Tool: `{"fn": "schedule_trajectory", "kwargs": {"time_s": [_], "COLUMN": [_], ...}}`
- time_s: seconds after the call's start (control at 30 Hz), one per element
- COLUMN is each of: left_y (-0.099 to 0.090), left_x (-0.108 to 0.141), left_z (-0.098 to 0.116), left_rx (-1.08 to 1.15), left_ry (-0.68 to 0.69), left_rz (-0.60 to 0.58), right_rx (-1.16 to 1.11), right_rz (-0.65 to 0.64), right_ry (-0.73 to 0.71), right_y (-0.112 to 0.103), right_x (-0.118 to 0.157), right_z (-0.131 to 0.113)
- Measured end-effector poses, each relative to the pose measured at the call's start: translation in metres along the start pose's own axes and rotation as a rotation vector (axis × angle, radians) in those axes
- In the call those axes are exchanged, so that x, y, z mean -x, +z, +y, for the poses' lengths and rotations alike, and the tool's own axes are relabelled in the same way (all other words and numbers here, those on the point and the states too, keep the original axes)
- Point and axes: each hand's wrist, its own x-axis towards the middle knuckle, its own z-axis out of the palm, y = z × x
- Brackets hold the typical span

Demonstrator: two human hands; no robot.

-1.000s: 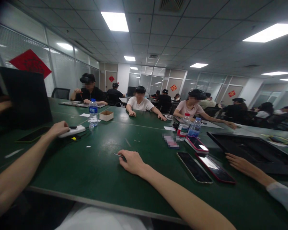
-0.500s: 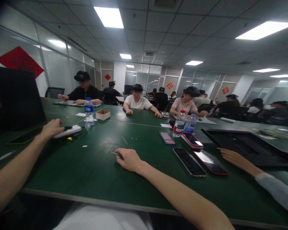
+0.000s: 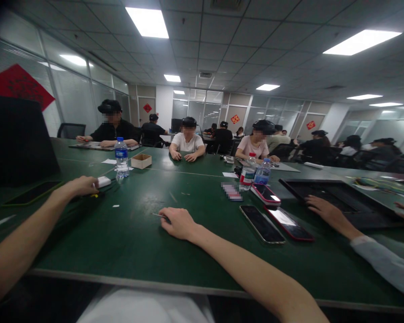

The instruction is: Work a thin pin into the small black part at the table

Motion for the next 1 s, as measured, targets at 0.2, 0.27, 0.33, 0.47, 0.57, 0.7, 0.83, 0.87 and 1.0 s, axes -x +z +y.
{"fn": "schedule_trajectory", "kwargs": {"time_s": [0.2, 0.27, 0.33, 0.47, 0.57, 0.7, 0.83, 0.87, 1.0], "left_y": [0.010, 0.011, 0.011, 0.013, 0.015, 0.015, 0.010, 0.008, -0.002], "left_x": [-0.004, -0.005, -0.006, -0.005, -0.003, -0.001, -0.001, 0.000, 0.004], "left_z": [-0.009, -0.011, -0.012, -0.010, -0.006, -0.004, -0.003, -0.002, -0.002], "left_rx": [-0.084, -0.093, -0.100, -0.118, -0.141, -0.166, -0.171, -0.161, -0.122], "left_ry": [-0.022, -0.026, -0.031, -0.043, -0.065, -0.070, -0.038, -0.029, -0.020], "left_rz": [-0.114, -0.109, -0.091, -0.043, -0.022, -0.038, -0.067, -0.065, -0.033], "right_rx": [-0.001, -0.002, -0.001, -0.001, 0.000, 0.001, 0.002, 0.001, 0.000], "right_rz": [0.002, 0.001, 0.002, 0.000, 0.001, 0.004, 0.004, 0.004, 0.000], "right_ry": [0.001, 0.001, 0.002, 0.001, 0.000, 0.000, -0.008, -0.008, -0.003], "right_y": [0.000, 0.001, 0.001, 0.002, 0.001, 0.000, 0.000, 0.000, 0.000], "right_x": [0.000, -0.001, -0.001, -0.001, -0.001, -0.001, -0.001, -0.001, -0.001], "right_z": [0.000, 0.001, 0.002, 0.002, 0.001, 0.001, 0.001, 0.001, 0.001]}}
